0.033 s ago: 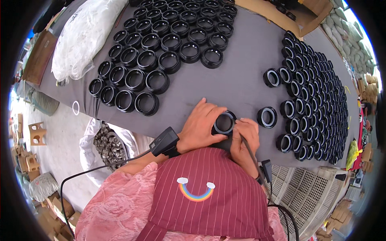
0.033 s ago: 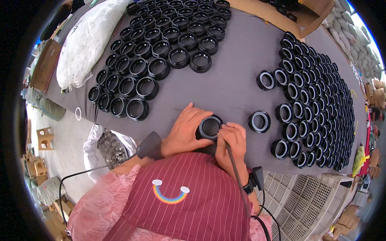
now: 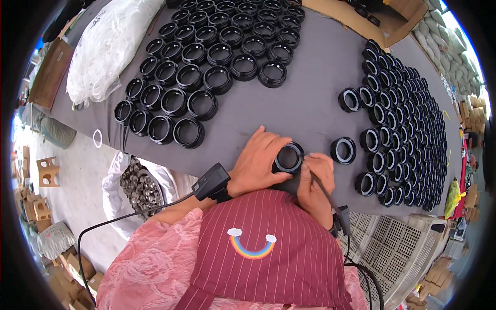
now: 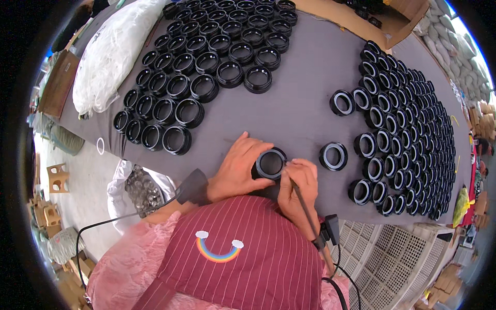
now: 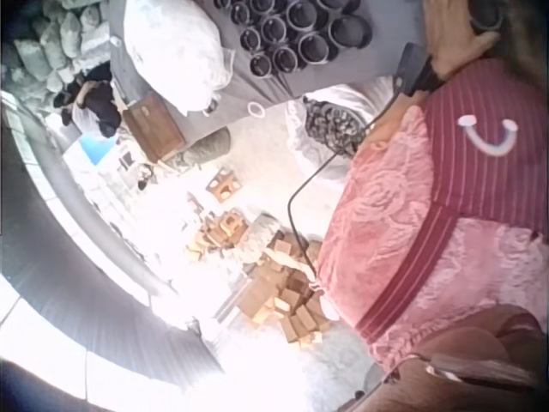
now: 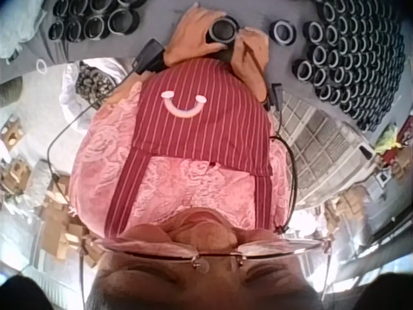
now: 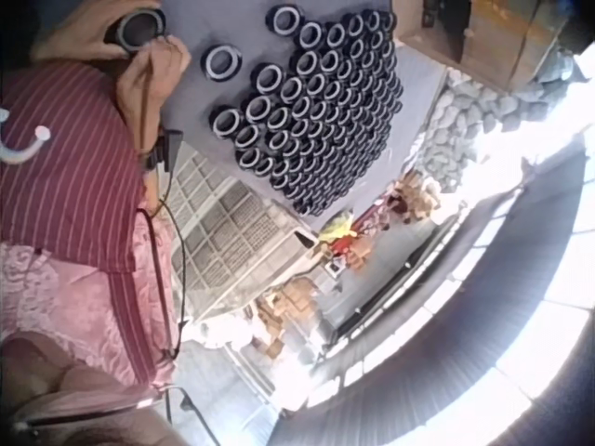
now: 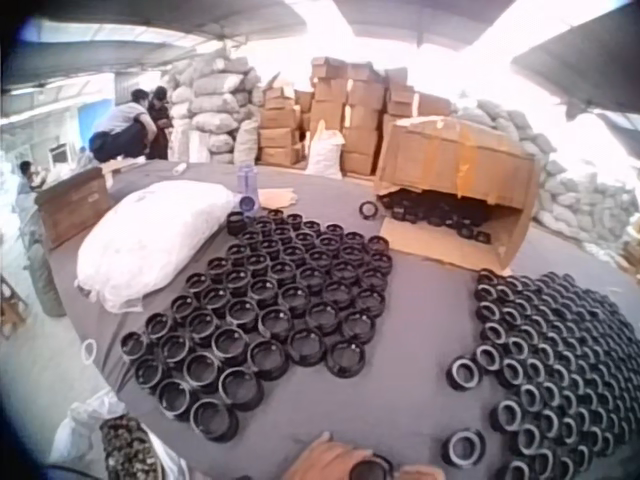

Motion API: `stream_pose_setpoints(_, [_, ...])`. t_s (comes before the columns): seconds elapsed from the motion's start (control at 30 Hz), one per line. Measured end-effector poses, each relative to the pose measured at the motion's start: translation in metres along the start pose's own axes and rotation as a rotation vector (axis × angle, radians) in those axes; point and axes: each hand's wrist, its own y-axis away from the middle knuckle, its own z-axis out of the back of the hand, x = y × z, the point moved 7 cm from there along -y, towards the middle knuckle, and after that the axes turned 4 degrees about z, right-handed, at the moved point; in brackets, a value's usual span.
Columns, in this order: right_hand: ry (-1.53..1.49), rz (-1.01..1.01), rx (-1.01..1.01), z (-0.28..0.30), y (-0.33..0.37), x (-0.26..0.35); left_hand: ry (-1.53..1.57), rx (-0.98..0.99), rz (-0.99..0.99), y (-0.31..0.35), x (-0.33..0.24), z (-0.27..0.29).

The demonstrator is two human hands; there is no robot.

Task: The person is inspecting and sorting black plastic ring-shaped components at a production table.

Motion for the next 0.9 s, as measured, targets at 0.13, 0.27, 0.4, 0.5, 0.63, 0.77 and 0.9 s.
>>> stream_pose_setpoints(0.13, [0.014,0.008,0.067,-0.002,-0.001,0.004,-0.023,0.011,-0.006,-0.001,0.000,0.001])
stream_pose_setpoints(0.27, [-0.226,-0.126,0.078,-0.011,0.005,-0.013,-0.043,0.061,-0.014,-0.001,-0.001,0.000])
stream_pose_setpoints(0.4, [-0.310,-0.093,-0.046,-0.009,0.008,-0.012,0.007,0.057,0.040,0.003,0.004,0.001])
stream_pose_setpoints(0.5, [-0.416,-0.070,-0.213,0.011,0.021,-0.030,0.264,-0.005,0.262,-0.005,0.004,0.030])
stream_pose_setpoints(0.63, [-0.508,-0.199,-0.187,0.005,0.038,-0.040,-0.345,-0.099,0.096,-0.033,-0.010,0.078])
stream_pose_setpoints(0.77, [-0.548,-0.222,-0.194,0.004,0.038,-0.044,-0.602,-0.019,-0.032,-0.064,0.002,0.075])
stream_pose_setpoints(0.9, [-0.418,-0.130,-0.207,0.016,0.034,-0.036,-0.848,-0.008,0.009,-0.070,0.037,0.063])
